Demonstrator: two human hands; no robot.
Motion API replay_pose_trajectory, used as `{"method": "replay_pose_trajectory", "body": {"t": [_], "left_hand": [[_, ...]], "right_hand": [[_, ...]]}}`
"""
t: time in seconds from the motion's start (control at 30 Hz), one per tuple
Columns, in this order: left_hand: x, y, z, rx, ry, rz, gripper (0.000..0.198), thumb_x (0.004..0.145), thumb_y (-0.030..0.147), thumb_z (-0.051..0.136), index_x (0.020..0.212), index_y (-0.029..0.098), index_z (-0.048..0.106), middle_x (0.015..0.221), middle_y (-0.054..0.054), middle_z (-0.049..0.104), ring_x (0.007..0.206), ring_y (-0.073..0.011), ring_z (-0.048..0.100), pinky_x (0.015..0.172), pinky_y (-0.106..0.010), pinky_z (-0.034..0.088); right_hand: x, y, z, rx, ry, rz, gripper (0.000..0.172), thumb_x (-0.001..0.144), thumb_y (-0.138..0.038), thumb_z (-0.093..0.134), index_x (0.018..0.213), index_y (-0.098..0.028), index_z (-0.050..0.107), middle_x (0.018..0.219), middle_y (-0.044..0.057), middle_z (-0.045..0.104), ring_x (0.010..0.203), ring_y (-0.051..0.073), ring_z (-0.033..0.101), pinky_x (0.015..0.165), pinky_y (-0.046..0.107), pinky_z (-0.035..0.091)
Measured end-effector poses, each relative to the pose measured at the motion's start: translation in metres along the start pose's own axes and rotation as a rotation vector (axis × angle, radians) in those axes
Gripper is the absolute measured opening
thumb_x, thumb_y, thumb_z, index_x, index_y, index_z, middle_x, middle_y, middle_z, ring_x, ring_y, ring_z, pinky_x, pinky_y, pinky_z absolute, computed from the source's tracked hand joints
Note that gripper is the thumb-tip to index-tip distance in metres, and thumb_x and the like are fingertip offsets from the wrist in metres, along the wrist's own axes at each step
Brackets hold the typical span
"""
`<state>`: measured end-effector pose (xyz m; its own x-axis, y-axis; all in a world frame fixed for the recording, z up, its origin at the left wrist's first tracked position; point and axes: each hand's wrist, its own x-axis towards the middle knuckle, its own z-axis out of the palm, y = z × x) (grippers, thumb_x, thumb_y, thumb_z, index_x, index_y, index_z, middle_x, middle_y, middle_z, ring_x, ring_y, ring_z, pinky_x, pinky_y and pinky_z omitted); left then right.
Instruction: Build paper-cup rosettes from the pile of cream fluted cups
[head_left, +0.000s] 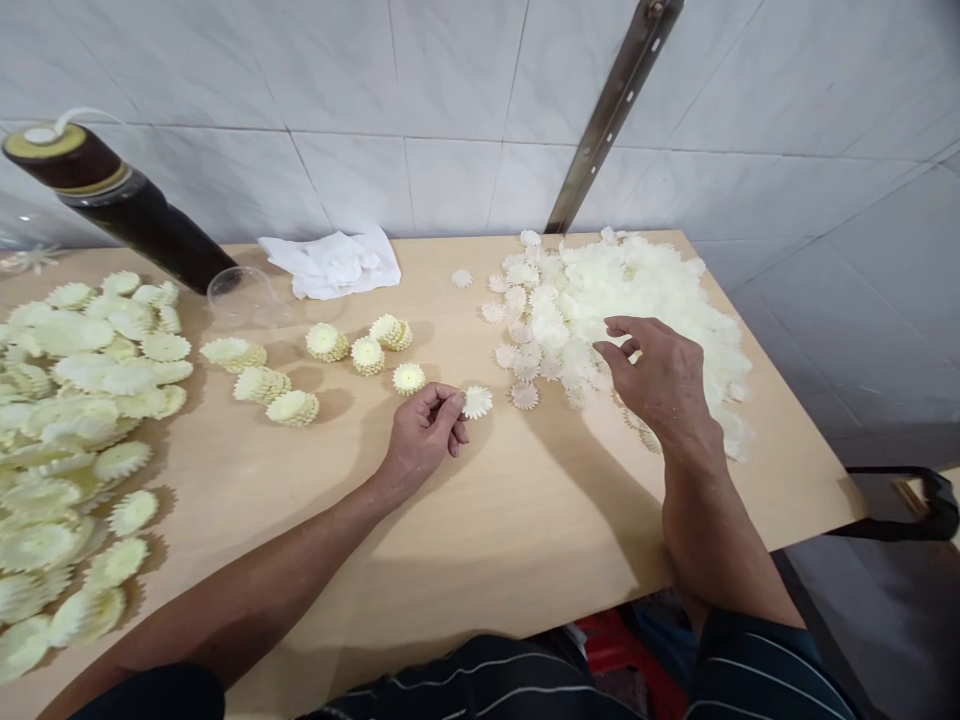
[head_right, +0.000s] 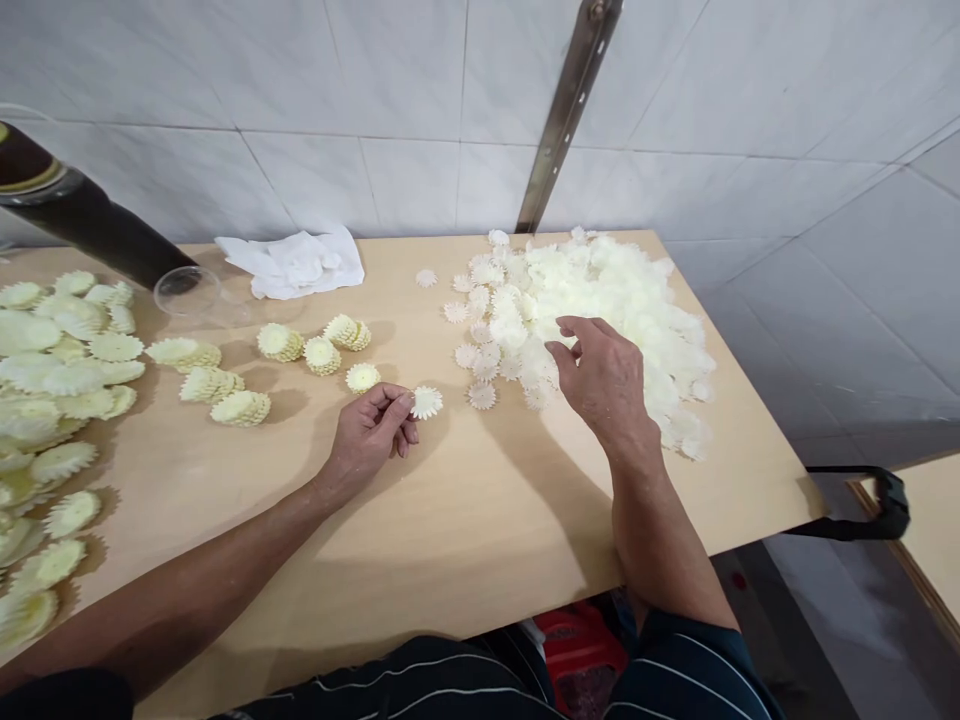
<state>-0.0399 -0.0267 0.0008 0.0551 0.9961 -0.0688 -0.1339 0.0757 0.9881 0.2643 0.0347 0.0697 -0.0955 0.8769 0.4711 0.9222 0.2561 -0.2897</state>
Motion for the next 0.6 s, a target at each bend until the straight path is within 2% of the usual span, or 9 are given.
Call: {"method": "replay_pose_trajectory", "body": {"t": [0.13, 0.23, 0.3, 0.43, 0.5, 0.6], "left_hand": [[0.0, -0.001, -0.001, -0.003, -0.002, -0.004, 0.04, 0.094, 0.054, 0.075, 0.086, 0.017, 0.063, 0.06, 0.002, 0.065, 0.044, -0.0089, 0.055, 0.041, -0.02, 0.047], [0.0, 0.0, 0.0, -0.003, 0.0, -0.006, 0.04, 0.095, 0.054, 0.074, 0.086, 0.017, 0.064, 0.06, 0.001, 0.065, 0.044, -0.0088, 0.055, 0.042, -0.02, 0.047], [-0.001, 0.001, 0.001, 0.0, -0.004, -0.003, 0.04, 0.096, 0.054, 0.074, 0.086, 0.017, 0.064, 0.06, 0.001, 0.065, 0.044, -0.0086, 0.054, 0.042, -0.02, 0.047], [-0.002, 0.0, 0.0, 0.027, -0.027, 0.009, 0.039, 0.098, 0.054, 0.071, 0.09, 0.017, 0.066, 0.059, 0.002, 0.065, 0.043, -0.0087, 0.054, 0.043, -0.02, 0.047], [-0.002, -0.002, 0.0, 0.045, -0.037, 0.02, 0.039, 0.099, 0.054, 0.07, 0.092, 0.016, 0.067, 0.059, 0.002, 0.064, 0.043, -0.0086, 0.055, 0.043, -0.02, 0.047], [-0.003, -0.006, -0.001, 0.061, -0.059, 0.033, 0.039, 0.1, 0.055, 0.069, 0.092, 0.016, 0.067, 0.059, 0.002, 0.063, 0.043, -0.0082, 0.054, 0.044, -0.019, 0.046]], "right_hand": [[0.0, -0.003, -0.004, 0.024, 0.092, 0.03, 0.019, 0.1, -0.032, 0.066, 0.09, -0.021, 0.078, 0.092, 0.007, 0.079, 0.068, 0.019, 0.068, 0.071, 0.035, 0.053], [-0.002, -0.018, -0.002, 0.196, 0.102, 0.095, 0.022, 0.1, -0.038, 0.067, 0.092, -0.021, 0.079, 0.089, 0.006, 0.078, 0.072, 0.019, 0.069, 0.068, 0.033, 0.055], [-0.007, -0.033, 0.006, 0.38, -0.031, 0.144, 0.027, 0.1, -0.045, 0.068, 0.101, -0.021, 0.08, 0.09, 0.007, 0.078, 0.074, 0.02, 0.07, 0.063, 0.032, 0.056], [-0.026, -0.067, 0.037, 0.759, -0.469, 0.163, 0.046, 0.096, -0.057, 0.072, 0.121, -0.019, 0.075, 0.102, 0.01, 0.079, 0.077, 0.02, 0.071, 0.054, 0.029, 0.056], [-0.036, -0.081, 0.052, 0.86, -0.593, 0.213, 0.051, 0.092, -0.06, 0.075, 0.121, -0.018, 0.075, 0.101, 0.01, 0.078, 0.072, 0.018, 0.069, 0.049, 0.027, 0.053], [-0.044, -0.092, 0.064, 0.93, -0.638, 0.312, 0.05, 0.085, -0.063, 0.081, 0.106, -0.018, 0.076, 0.086, 0.006, 0.074, 0.06, 0.014, 0.06, 0.044, 0.025, 0.048]]}}
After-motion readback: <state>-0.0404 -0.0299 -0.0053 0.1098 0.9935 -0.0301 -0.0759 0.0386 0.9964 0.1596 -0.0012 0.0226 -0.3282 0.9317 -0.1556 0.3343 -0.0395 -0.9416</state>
